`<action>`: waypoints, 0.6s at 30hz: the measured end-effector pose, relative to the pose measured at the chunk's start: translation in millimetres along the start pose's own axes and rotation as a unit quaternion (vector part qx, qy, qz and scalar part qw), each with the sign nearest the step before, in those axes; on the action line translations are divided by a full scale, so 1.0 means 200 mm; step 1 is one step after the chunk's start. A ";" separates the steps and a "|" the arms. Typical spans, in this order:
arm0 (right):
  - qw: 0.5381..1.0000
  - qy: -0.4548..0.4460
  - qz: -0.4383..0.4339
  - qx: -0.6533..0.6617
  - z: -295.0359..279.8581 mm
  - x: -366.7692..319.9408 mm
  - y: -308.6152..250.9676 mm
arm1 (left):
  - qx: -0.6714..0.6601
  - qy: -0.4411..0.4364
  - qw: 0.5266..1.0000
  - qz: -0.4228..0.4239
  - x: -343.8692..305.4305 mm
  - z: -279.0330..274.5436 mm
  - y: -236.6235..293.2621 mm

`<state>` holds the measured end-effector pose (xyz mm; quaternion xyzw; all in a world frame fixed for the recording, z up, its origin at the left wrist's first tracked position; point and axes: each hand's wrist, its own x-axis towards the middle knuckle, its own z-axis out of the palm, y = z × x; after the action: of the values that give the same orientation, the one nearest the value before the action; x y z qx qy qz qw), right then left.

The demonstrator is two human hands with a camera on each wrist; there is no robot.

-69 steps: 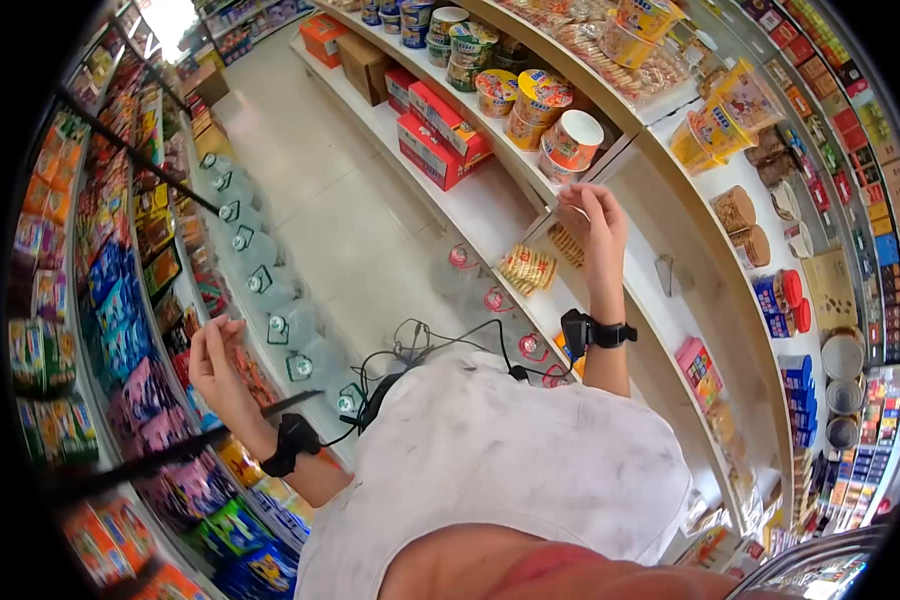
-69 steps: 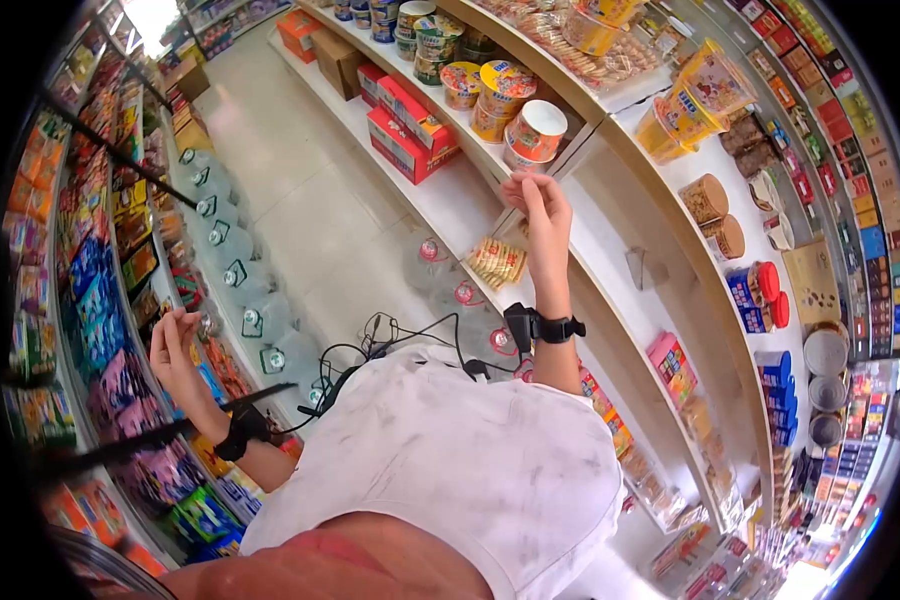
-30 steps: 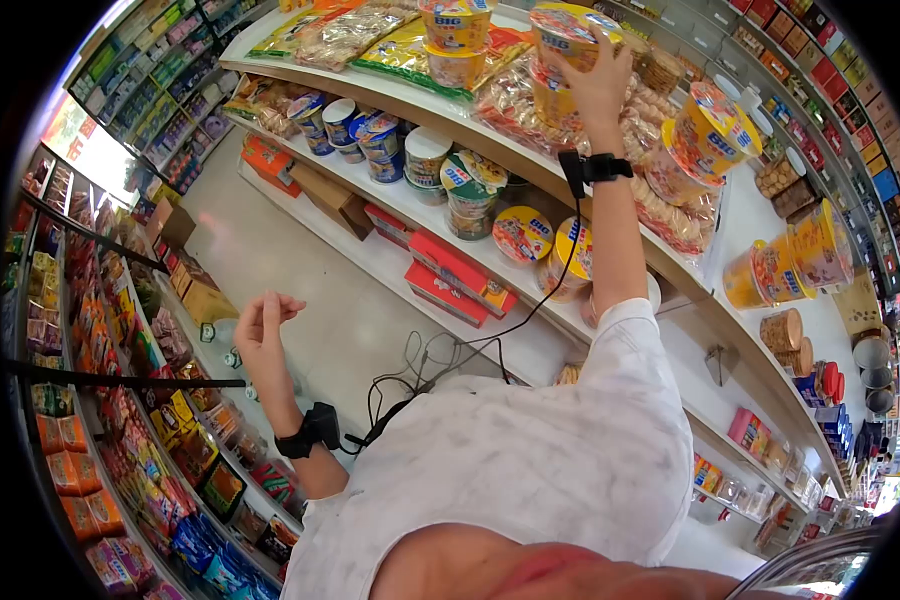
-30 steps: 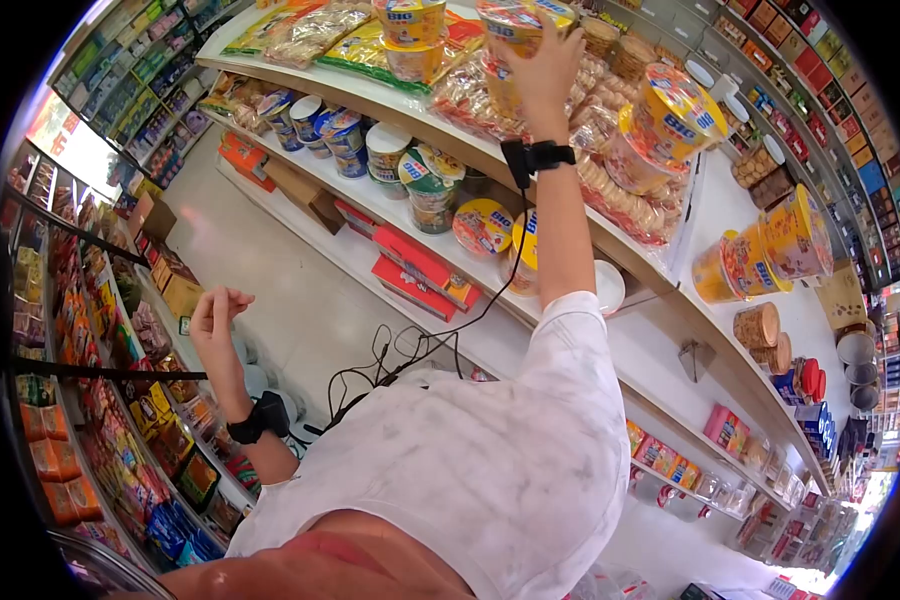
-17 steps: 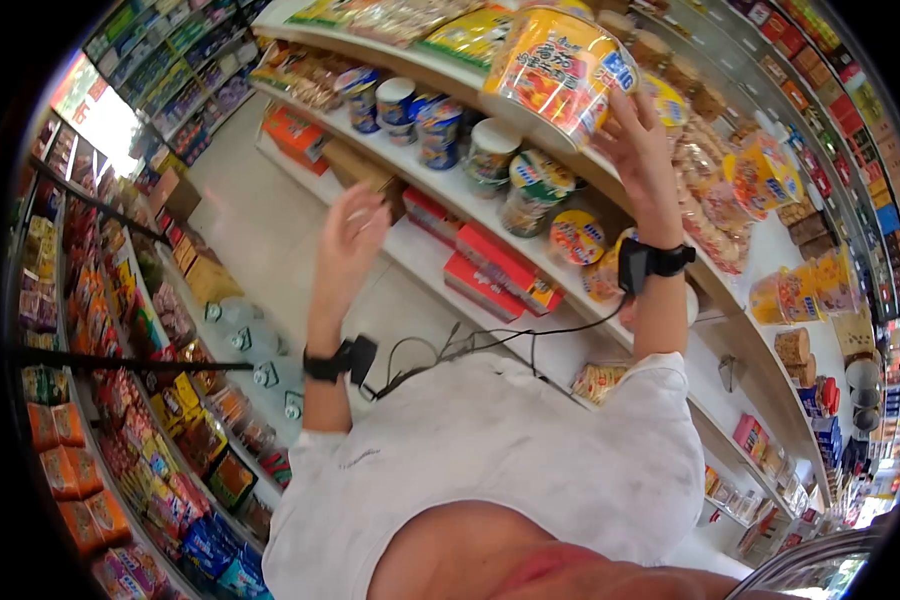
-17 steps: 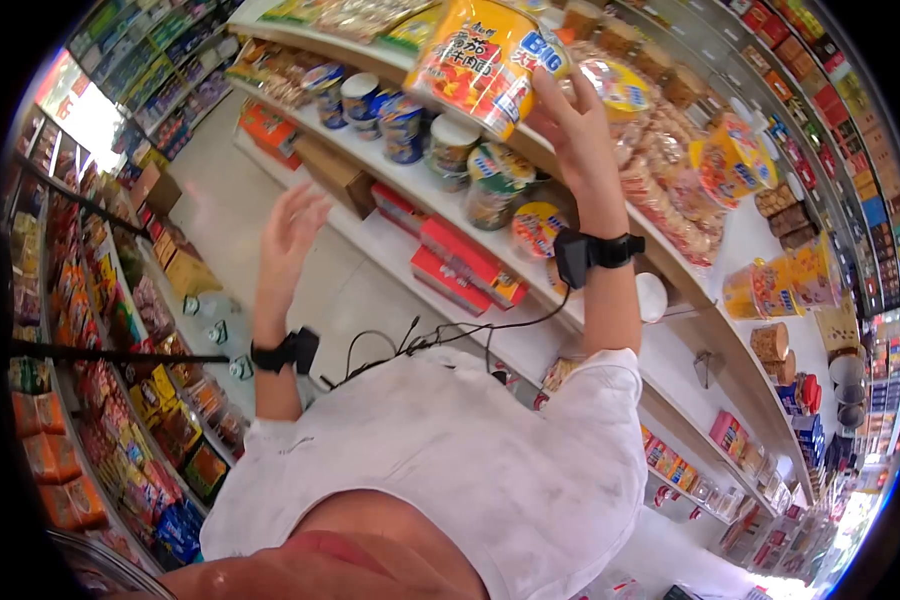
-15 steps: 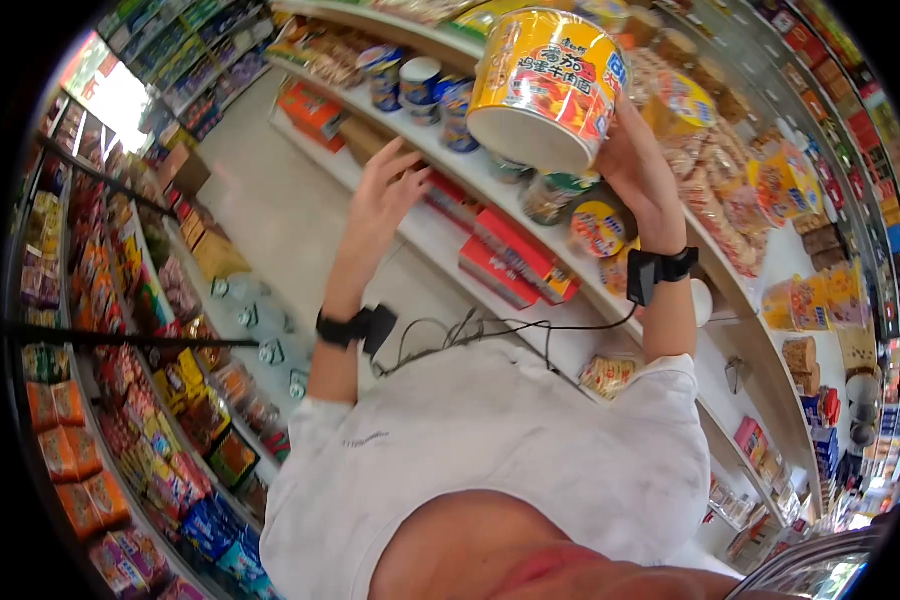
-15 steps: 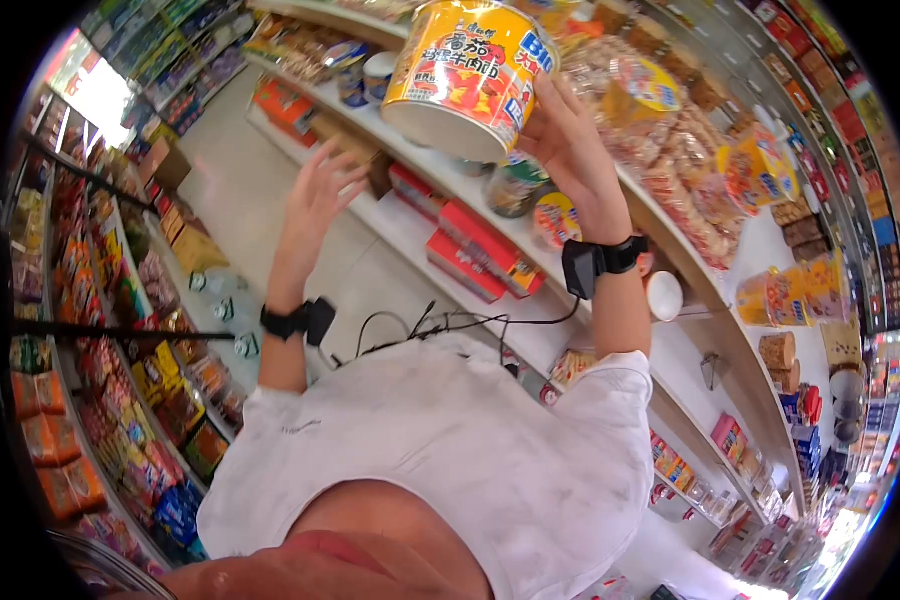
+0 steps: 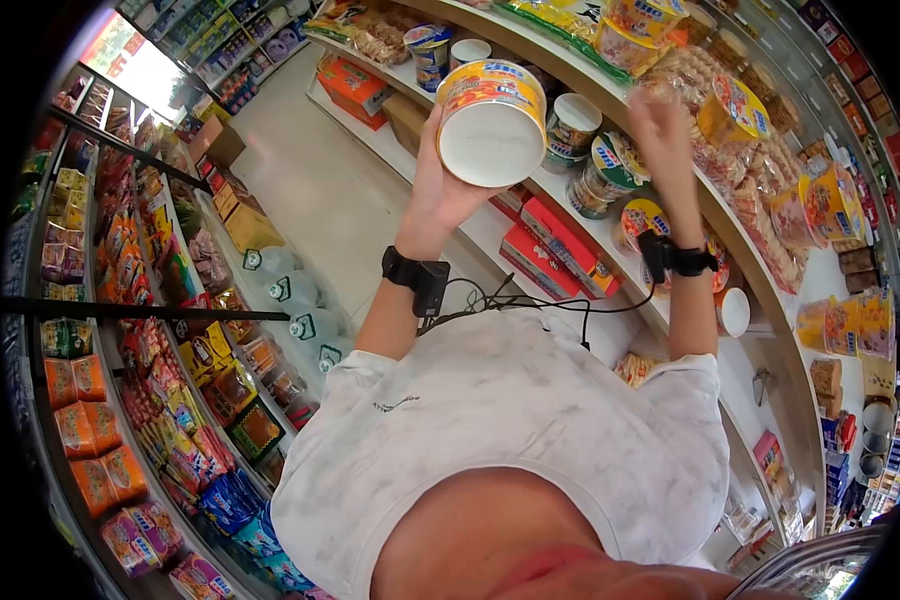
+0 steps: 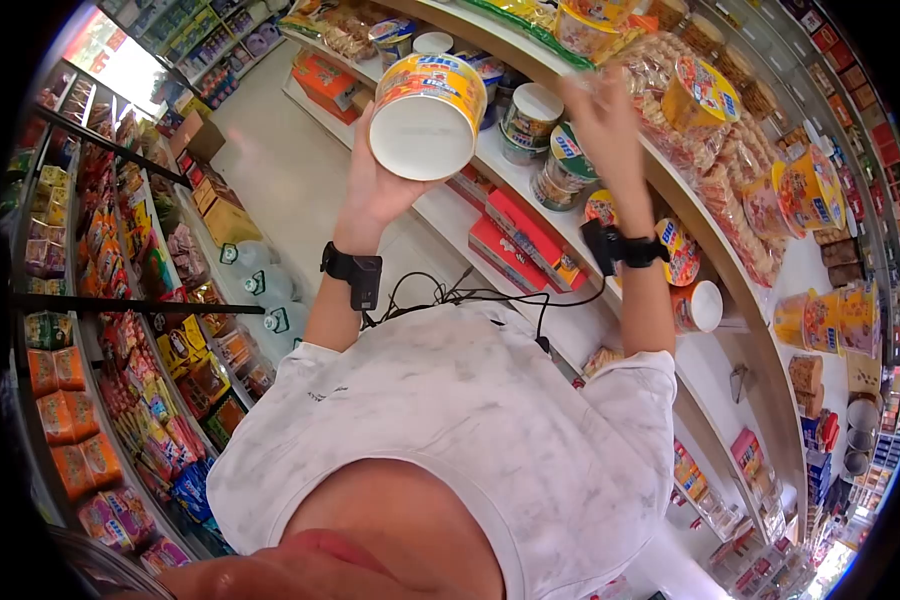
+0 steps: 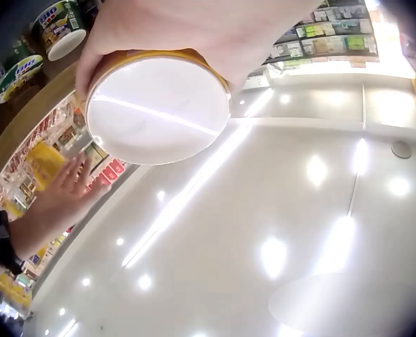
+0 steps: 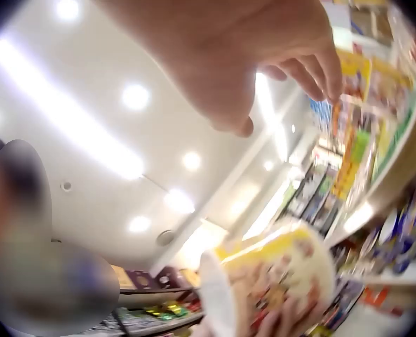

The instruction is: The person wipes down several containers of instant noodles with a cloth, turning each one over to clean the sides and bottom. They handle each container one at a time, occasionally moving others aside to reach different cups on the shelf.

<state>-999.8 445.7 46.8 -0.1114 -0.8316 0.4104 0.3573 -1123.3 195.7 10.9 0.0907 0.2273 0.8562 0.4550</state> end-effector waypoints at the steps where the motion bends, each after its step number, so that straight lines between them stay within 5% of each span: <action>1: 0.988 0.117 -0.011 -0.102 -0.09 0.08 0.22 | 0.002 0.004 1.000 0.009 0.02 -0.01 0.00; 4: 0.913 0.277 -0.089 -0.287 -0.40 0.18 0.30 | 0.003 -0.001 1.000 0.014 0.06 -0.04 0.01; 7: 0.836 0.327 -0.024 -0.439 -0.53 0.17 0.41 | 0.015 0.007 0.999 0.035 0.08 -0.02 0.03; 9: 0.856 0.342 -0.084 -0.380 -0.53 0.14 0.40 | 0.085 0.009 0.995 0.045 0.11 -0.03 0.06; 11: 0.940 0.275 -0.076 -0.189 -0.40 0.10 0.33 | 0.206 0.014 0.975 0.082 0.17 -0.01 0.05; 13: 0.993 0.086 0.021 0.072 -0.13 -0.04 0.13 | 0.385 0.032 0.915 0.121 0.22 0.05 0.06; 15: 0.964 -0.128 0.170 0.162 0.04 -0.10 0.00 | 0.530 0.030 0.825 0.192 0.31 0.08 0.01; 17: 0.843 -0.216 0.286 0.401 0.24 -0.07 0.08 | 0.597 0.096 0.770 0.204 0.40 0.05 -0.09; 18: 0.827 -0.206 0.289 0.435 0.27 -0.08 0.07 | 0.645 0.123 0.722 0.218 0.39 0.08 -0.11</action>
<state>-1027.5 414.6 5.4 -0.0923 -0.5509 0.8277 0.0539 -1145.8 275.2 9.7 0.3033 0.7529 0.5814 0.0550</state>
